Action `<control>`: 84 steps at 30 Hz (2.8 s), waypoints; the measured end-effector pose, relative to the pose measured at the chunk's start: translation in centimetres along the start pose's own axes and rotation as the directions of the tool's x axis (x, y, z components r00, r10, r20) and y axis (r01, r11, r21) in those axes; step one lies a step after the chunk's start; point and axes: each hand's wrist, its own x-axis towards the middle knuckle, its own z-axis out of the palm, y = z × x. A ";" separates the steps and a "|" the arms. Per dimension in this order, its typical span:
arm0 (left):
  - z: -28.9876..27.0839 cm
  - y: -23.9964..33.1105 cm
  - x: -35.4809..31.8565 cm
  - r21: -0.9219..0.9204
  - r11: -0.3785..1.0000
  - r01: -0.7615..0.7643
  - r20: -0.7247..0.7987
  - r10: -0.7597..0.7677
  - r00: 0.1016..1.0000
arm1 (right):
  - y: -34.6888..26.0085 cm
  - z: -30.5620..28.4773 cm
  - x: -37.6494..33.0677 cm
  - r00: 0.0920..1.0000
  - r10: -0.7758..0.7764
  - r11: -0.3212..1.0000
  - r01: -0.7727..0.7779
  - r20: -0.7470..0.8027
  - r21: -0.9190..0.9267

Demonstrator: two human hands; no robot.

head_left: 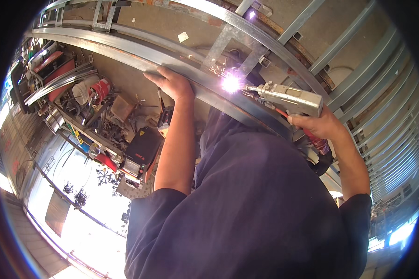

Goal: The person welds joints on a large metal frame using a handheld welding torch. They move along the frame, positioning the torch at intersections and applying welds to secure the structure.

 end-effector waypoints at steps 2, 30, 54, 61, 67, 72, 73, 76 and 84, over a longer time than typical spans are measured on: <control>0.0 0.0 0.0 0.013 1.000 -0.001 -0.001 0.001 1.000 | 0.0 0.1 -0.1 1.000 -0.004 1.000 0.004 0.000 -0.002; 0.1 -0.7 0.3 -0.015 0.998 -0.053 -0.012 0.053 0.999 | -2.6 0.9 0.4 0.993 -0.112 0.991 0.114 -0.029 0.067; 0.2 -0.2 -0.2 -0.025 0.999 -0.047 -0.022 0.047 0.999 | -3.9 4.5 5.7 0.986 -0.164 0.986 0.164 0.036 0.014; 0.1 0.2 -0.3 0.005 0.999 -0.048 -0.028 0.048 0.998 | -3.9 4.6 5.8 0.981 -0.190 0.981 0.191 0.027 -0.020; 0.3 0.1 -0.2 -0.017 0.999 -0.037 -0.029 0.036 0.999 | -3.4 4.3 5.7 0.982 -0.186 0.982 0.186 0.016 -0.025; 0.1 0.1 -0.2 -0.008 1.000 -0.028 -0.035 0.028 0.999 | -3.6 4.4 5.4 0.984 -0.175 0.984 0.175 0.010 -0.037; 0.1 0.1 -0.3 -0.002 1.000 -0.025 -0.035 0.025 0.999 | -3.7 4.4 5.3 0.985 -0.171 0.985 0.171 0.010 -0.024; -0.1 0.5 -0.4 0.036 0.999 -0.022 -0.032 0.023 0.999 | -3.6 4.5 4.8 0.988 -0.156 0.988 0.156 0.006 0.013; 0.2 -1.5 1.7 -0.089 0.995 0.040 -0.018 -0.042 0.999 | -1.4 4.1 -1.5 0.959 -0.236 0.951 0.261 -0.159 0.165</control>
